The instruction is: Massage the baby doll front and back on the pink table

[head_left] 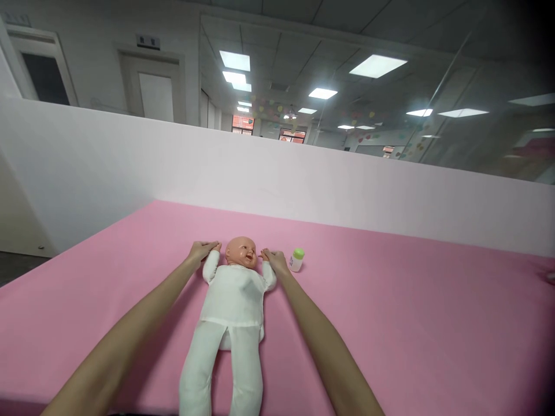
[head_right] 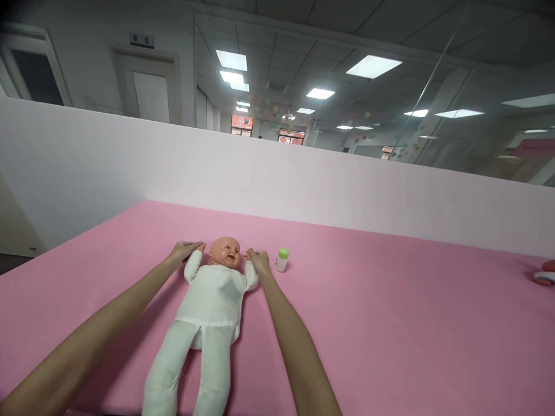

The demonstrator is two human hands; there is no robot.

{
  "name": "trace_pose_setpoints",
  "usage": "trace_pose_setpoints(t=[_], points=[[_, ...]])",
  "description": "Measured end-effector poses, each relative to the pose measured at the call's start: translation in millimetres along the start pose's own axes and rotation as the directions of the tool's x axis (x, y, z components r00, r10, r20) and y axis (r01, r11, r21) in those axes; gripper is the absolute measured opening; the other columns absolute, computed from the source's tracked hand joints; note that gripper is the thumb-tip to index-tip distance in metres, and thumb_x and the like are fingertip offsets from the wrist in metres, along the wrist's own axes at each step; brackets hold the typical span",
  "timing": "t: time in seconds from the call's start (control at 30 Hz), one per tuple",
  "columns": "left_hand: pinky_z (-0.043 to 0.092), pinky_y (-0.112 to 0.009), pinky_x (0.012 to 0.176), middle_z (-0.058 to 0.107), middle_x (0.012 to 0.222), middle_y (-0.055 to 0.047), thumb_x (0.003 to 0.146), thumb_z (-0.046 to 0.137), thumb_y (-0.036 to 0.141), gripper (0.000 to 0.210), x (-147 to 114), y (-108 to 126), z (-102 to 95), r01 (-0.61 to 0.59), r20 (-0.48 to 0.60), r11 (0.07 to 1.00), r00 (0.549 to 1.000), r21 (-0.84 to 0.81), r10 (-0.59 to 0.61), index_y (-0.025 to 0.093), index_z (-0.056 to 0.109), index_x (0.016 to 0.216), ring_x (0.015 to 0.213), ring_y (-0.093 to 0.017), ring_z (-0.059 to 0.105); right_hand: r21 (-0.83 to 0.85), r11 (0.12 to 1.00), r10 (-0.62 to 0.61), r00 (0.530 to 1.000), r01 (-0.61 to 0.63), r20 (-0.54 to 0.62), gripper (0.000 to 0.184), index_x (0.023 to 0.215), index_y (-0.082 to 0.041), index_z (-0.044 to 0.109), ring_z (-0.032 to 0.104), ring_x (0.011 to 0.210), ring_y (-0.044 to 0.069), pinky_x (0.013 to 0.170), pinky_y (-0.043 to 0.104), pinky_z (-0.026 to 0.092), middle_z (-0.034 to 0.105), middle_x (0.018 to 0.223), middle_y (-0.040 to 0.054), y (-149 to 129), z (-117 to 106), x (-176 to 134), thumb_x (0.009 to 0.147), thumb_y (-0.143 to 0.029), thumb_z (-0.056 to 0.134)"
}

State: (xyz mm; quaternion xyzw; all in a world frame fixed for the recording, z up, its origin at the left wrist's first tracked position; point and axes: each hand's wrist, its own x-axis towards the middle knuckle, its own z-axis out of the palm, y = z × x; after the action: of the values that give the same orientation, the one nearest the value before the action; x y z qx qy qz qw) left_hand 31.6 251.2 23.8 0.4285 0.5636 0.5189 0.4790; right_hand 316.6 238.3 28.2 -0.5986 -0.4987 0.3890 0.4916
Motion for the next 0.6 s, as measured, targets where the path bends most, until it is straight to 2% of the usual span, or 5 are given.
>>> trace_pose_setpoints(t=[0.1, 0.2, 0.4, 0.5, 0.6], points=[[0.049, -0.035, 0.055, 0.070, 0.056, -0.010, 0.047, 0.096, 0.045, 0.040, 9.4, -18.4, -3.6, 0.065, -0.013, 0.996, 0.998, 0.063, -0.065, 0.016, 0.069, 0.055, 0.056, -0.023, 0.064, -0.002, 0.998, 0.062, 0.998, -0.062, 0.000, 0.029, 0.053, -0.018, 0.063, 0.070, 0.070, 0.022, 0.061, 0.028, 0.050, 0.073, 0.063, 0.0084, 15.9, 3.4, 4.8, 0.079, -0.031, 0.069], [0.053, -0.036, 0.059, 0.075, 0.066, -0.012, 0.048, 0.095, 0.049, 0.044, 10.6, -24.0, -13.7, 0.064, -0.001, 0.996, 0.998, 0.063, -0.064, 0.015, 0.074, 0.064, 0.062, -0.025, 0.068, 0.027, 0.998, 0.064, 0.998, -0.064, 0.005, 0.026, 0.059, -0.017, 0.067, 0.071, 0.074, 0.023, 0.065, 0.029, 0.052, 0.076, 0.070, 0.0097, 19.7, 1.0, 4.7, 0.081, -0.031, 0.069], [0.057, -0.035, 0.080, 0.080, 0.109, -0.014, 0.065, 0.091, 0.058, 0.057, -8.5, -0.9, -49.7, -0.228, 0.194, 0.971, 0.952, -0.073, 0.238, 0.016, 0.082, 0.103, 0.091, -0.025, 0.073, 0.066, 0.993, -0.101, 0.995, 0.099, 0.025, 0.043, 0.077, -0.015, 0.075, 0.072, 0.096, 0.029, 0.075, 0.033, 0.054, 0.078, 0.083, 0.0121, -8.7, -22.7, -18.9, 0.078, -0.058, 0.078], [0.057, -0.038, 0.084, 0.080, 0.105, -0.014, 0.071, 0.090, 0.050, 0.044, -34.1, 10.0, -73.3, -0.317, 0.341, 0.947, 0.886, -0.047, 0.314, 0.018, 0.084, 0.101, 0.094, -0.028, 0.072, 0.036, 0.967, -0.254, 0.949, 0.252, 0.186, 0.047, 0.090, -0.016, 0.079, 0.069, 0.095, 0.027, 0.076, 0.033, 0.052, 0.078, 0.095, 0.0108, -26.2, -42.9, -49.5, 0.078, -0.061, 0.079], [0.057, -0.040, 0.084, 0.080, 0.101, -0.013, 0.071, 0.092, 0.041, 0.035, -64.7, 12.0, -92.2, -0.347, 0.511, 0.938, 0.806, 0.001, 0.298, 0.019, 0.084, 0.097, 0.094, -0.029, 0.072, -0.028, 0.946, -0.284, 0.867, 0.323, 0.410, 0.041, 0.099, -0.017, 0.080, 0.067, 0.088, 0.022, 0.077, 0.033, 0.051, 0.076, 0.097, 0.0087, -34.0, -63.2, -85.3, 0.082, -0.054, 0.079]])
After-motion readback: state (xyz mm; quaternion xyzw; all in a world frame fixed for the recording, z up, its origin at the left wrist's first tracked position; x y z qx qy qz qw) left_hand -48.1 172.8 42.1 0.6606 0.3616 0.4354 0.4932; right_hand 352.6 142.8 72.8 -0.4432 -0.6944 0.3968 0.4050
